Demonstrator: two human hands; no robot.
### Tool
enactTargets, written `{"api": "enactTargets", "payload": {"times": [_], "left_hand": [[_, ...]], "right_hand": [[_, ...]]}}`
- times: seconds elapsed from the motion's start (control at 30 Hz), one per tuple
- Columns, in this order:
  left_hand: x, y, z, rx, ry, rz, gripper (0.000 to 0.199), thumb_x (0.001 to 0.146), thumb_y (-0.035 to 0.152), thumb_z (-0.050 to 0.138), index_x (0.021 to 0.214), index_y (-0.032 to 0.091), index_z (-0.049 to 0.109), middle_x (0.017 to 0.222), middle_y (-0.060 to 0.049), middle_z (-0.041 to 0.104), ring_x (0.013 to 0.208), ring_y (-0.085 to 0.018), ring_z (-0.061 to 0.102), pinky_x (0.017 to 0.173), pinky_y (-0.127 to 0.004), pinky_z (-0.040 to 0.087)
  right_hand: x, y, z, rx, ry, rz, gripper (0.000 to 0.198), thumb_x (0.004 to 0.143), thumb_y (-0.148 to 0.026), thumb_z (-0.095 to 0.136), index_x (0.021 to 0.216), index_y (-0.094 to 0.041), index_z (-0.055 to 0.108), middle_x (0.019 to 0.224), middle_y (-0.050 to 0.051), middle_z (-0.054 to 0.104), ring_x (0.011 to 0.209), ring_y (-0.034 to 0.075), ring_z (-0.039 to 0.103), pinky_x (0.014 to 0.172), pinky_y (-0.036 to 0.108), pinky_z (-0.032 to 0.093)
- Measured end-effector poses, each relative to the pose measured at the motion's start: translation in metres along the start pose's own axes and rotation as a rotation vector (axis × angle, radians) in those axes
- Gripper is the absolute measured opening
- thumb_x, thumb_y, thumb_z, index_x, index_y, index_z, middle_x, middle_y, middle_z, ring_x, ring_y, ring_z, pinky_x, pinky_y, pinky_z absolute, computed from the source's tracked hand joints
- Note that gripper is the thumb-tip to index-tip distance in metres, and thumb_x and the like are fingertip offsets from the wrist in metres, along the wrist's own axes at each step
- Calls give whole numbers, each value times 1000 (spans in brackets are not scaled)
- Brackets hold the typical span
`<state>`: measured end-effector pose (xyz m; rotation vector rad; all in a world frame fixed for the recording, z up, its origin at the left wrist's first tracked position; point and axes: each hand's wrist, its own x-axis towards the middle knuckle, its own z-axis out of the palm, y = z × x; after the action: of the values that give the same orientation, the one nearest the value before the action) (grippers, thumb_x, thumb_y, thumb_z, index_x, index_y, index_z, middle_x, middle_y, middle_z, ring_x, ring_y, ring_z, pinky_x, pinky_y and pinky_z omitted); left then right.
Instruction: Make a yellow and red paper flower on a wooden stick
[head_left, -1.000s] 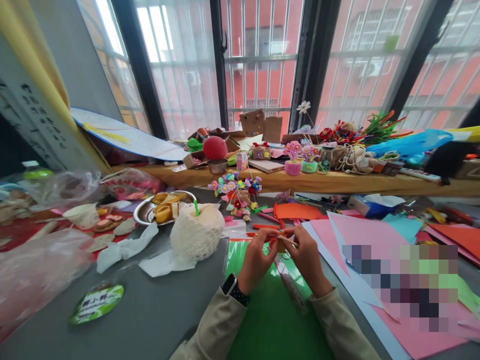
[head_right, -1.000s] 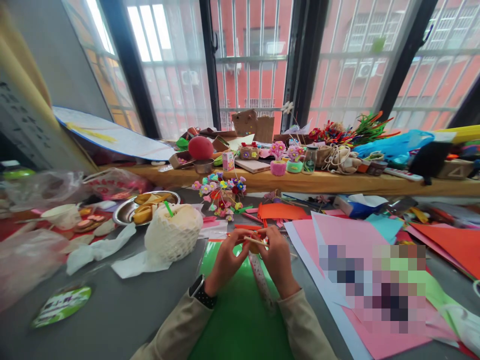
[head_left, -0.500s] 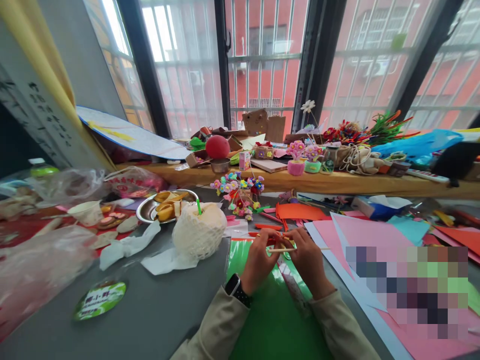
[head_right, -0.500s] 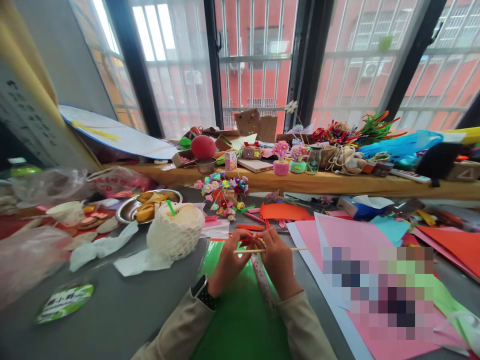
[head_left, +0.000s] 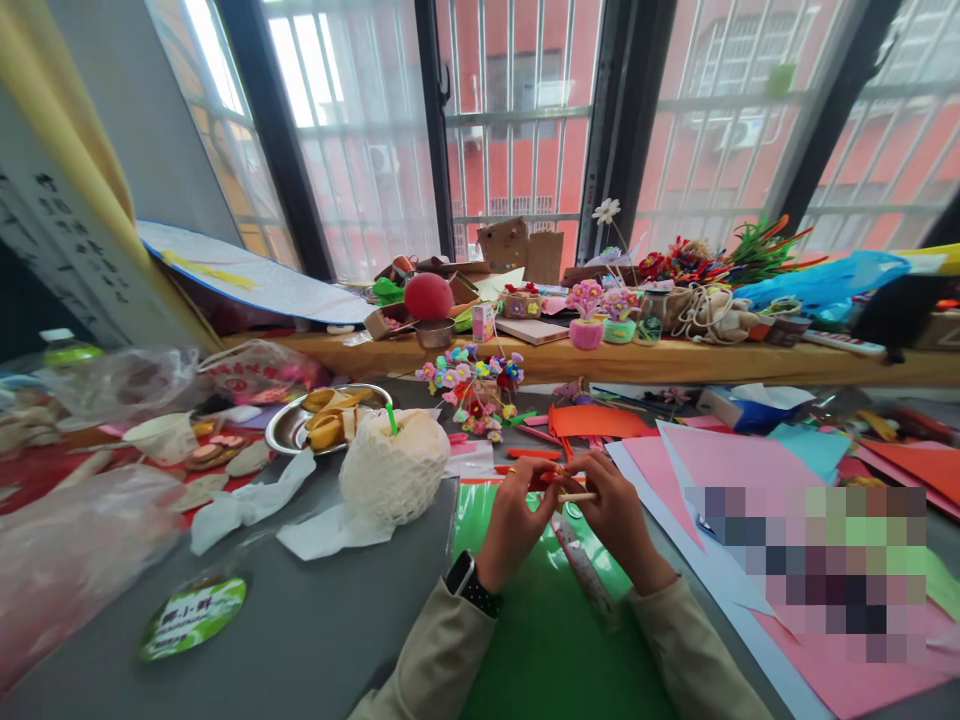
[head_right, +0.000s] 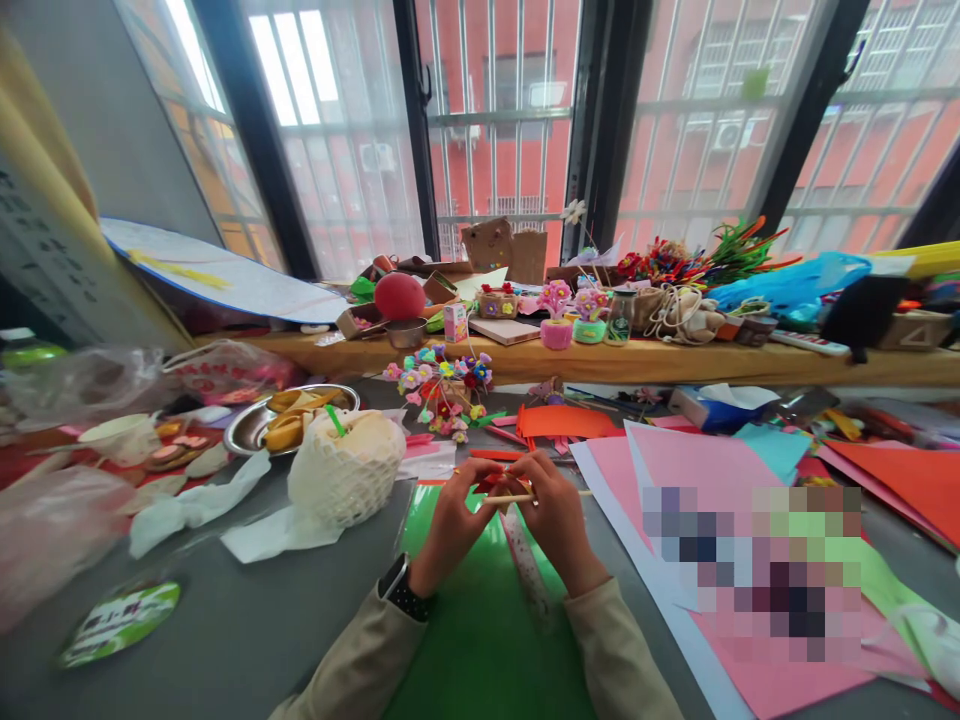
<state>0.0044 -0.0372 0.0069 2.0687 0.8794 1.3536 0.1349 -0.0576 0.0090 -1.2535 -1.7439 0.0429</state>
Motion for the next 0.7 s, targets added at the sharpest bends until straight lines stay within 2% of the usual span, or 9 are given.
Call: {"api": "enactTargets", "payload": {"times": [0.23,0.4,0.7], "left_hand": [[-1,0,1,-14,-16,-24,15,74,22,45,87,16,48,84,-4,53,76,-12,52,69,-26,44],[-1,0,2,-39,-1,-47,14,73,22,46,86,17,47,83,-4,52,75,-12,52,67,-27,45],[1,2,1,-141,8,-95,14,72,24,47,84,16,48,83,-3,53,76,-12,52,67,-25,45]], "right_hand": [[0,5,-2,29,-52,4,9,75,-27,45,74,-19,49,70,0,51,46,8,43,46,21,34],[-1,8,-3,14,-42,-18,8,75,-27,46,75,-20,50,66,0,52,44,8,41,45,21,33],[-1,6,-4,-4,-36,-45,7,76,-25,45,77,-21,51,69,0,54,47,9,44,47,21,34]]}}
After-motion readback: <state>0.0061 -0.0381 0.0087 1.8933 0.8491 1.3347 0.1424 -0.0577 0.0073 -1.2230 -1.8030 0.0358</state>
